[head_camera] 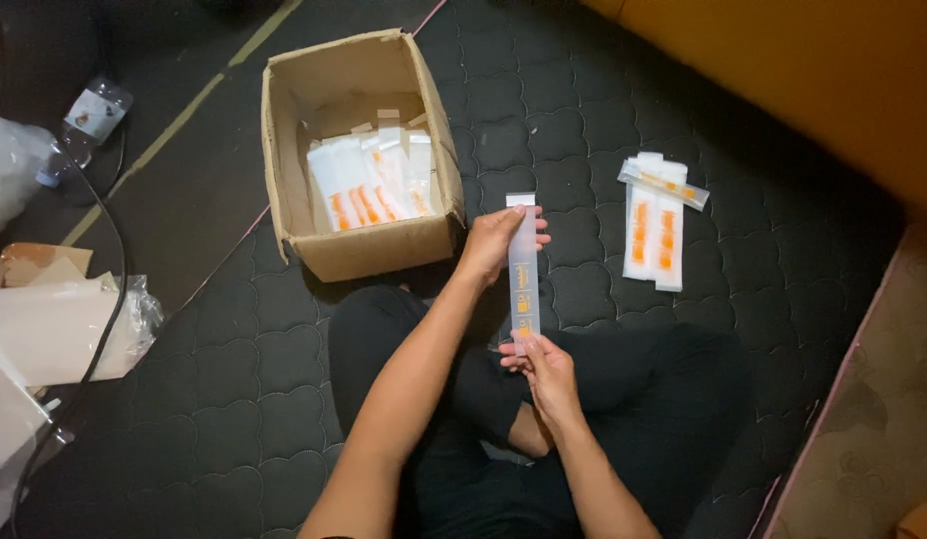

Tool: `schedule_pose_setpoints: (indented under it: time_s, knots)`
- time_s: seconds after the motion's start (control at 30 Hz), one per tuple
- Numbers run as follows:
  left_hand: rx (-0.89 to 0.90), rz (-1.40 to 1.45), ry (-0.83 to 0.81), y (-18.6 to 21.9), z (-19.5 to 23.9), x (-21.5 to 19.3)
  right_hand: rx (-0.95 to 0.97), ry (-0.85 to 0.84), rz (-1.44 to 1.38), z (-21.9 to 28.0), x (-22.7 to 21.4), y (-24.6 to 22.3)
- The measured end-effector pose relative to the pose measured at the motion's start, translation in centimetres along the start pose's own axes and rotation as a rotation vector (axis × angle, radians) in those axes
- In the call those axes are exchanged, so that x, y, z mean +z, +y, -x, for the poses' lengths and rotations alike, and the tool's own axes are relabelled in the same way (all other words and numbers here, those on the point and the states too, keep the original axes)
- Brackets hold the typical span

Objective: The person sits on the floor and repeatedly picks up small white packets with orange markings from a cardboard box. They unfold each packet to reveal a strip with orange dots, then fold it back and place it on a pile on the floor. The person continues this process, handling the packets one by one.

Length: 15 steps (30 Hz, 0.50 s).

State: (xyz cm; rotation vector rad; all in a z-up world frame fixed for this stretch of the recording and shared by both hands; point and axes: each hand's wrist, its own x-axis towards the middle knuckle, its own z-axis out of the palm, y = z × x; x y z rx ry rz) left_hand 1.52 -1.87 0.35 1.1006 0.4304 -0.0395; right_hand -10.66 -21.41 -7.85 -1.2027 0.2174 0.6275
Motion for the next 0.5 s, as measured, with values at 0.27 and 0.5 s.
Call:
schedule_pose_setpoints:
  time_s: [0.27,0.5]
  knots:
    - [-0.086,0.086,-0.066,-1.3,-0.7,-0.8,0.028,0.013,0.007,1.4,1.4,-1.3]
    - [-0.179,0.411,-0.296,-3.7,-1.5,-0.9,0.151,-0.034,-0.373,0.5,0.0,-0.2]
